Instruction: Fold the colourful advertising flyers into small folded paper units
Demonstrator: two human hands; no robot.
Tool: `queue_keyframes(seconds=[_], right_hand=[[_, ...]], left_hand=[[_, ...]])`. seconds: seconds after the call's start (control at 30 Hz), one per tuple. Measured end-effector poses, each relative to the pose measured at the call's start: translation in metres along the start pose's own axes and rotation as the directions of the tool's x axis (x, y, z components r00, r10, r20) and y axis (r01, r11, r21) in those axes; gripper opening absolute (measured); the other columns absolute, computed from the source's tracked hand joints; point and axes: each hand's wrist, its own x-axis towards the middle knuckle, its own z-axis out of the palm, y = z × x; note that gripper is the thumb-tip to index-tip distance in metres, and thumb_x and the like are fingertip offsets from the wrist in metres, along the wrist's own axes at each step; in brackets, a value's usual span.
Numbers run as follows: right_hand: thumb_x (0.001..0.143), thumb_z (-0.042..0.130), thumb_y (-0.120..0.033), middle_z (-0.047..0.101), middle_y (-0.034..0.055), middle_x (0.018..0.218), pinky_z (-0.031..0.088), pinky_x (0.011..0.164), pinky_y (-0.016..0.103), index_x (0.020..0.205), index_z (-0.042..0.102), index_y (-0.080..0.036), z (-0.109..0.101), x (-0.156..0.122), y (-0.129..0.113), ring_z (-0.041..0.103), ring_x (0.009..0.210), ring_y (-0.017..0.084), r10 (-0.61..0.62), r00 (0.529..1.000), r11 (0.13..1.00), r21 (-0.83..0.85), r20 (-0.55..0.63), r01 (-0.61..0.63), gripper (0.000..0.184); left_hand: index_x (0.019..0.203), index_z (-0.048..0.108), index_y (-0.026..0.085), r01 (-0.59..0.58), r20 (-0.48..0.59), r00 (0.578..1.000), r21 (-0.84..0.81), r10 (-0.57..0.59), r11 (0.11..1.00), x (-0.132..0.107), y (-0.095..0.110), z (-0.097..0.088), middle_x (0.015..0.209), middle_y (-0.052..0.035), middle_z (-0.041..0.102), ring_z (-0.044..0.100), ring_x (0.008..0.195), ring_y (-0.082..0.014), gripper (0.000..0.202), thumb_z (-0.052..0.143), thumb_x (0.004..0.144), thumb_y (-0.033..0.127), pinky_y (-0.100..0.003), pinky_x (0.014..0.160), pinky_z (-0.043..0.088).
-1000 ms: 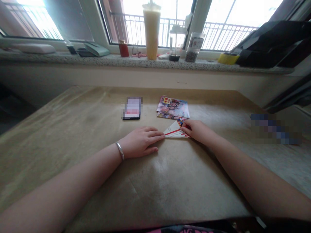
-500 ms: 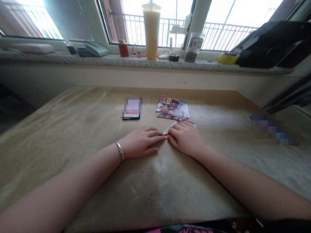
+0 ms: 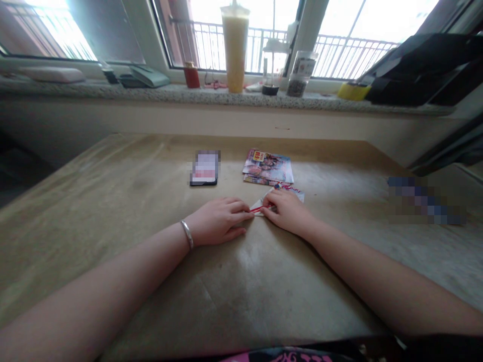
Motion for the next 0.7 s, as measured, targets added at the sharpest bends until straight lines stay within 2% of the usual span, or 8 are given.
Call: queue_keyframes(seconds=[0.13, 0.3, 0.7], right_hand=[[0.082, 0.056, -0.029, 0.065, 0.0048, 0.079, 0.037, 0.069, 0.027, 0.074, 0.061, -0.018, 0.0024, 0.0026, 0.0026, 0.057, 0.078, 0.018, 0.024, 1.000, 0.999, 0.028, 0.020, -0.025, 0.014], [0.083, 0.056, -0.031, 0.066, 0.0044, 0.078, 0.036, 0.068, 0.028, 0.075, 0.062, -0.019, 0.0032, 0.0056, 0.0041, 0.057, 0.076, 0.018, 0.040, 0.998, 0.999, 0.008, 0.048, -0.041, 0.016], [0.082, 0.058, -0.033, 0.068, 0.0046, 0.079, 0.035, 0.067, 0.028, 0.075, 0.064, -0.020, 0.0049, 0.0062, 0.0051, 0.059, 0.076, 0.018, 0.068, 0.996, 0.998, -0.006, 0.054, -0.068, 0.016]], left_hand=[[0.126, 0.053, 0.018, -0.008, -0.003, 1.000, 0.021, 0.008, 1.000, 0.0004, -0.0005, 0.0007, 0.112, -0.0106, 0.060, 0.055, 0.103, -0.0224, 0.039, 0.048, 0.090, 0.034, -0.036, 0.087, 0.048], [0.127, 0.051, 0.017, -0.057, -0.015, 0.998, 0.083, 0.058, 0.995, -0.0002, -0.0015, 0.0009, 0.113, -0.0096, 0.061, 0.052, 0.108, -0.0237, 0.038, 0.045, 0.092, 0.030, -0.038, 0.091, 0.046], [0.123, 0.055, 0.019, -0.011, -0.018, 1.000, 0.039, 0.011, 0.999, 0.0020, -0.0012, -0.0008, 0.109, -0.0080, 0.061, 0.055, 0.098, -0.0211, 0.036, 0.048, 0.090, 0.030, -0.034, 0.084, 0.047]])
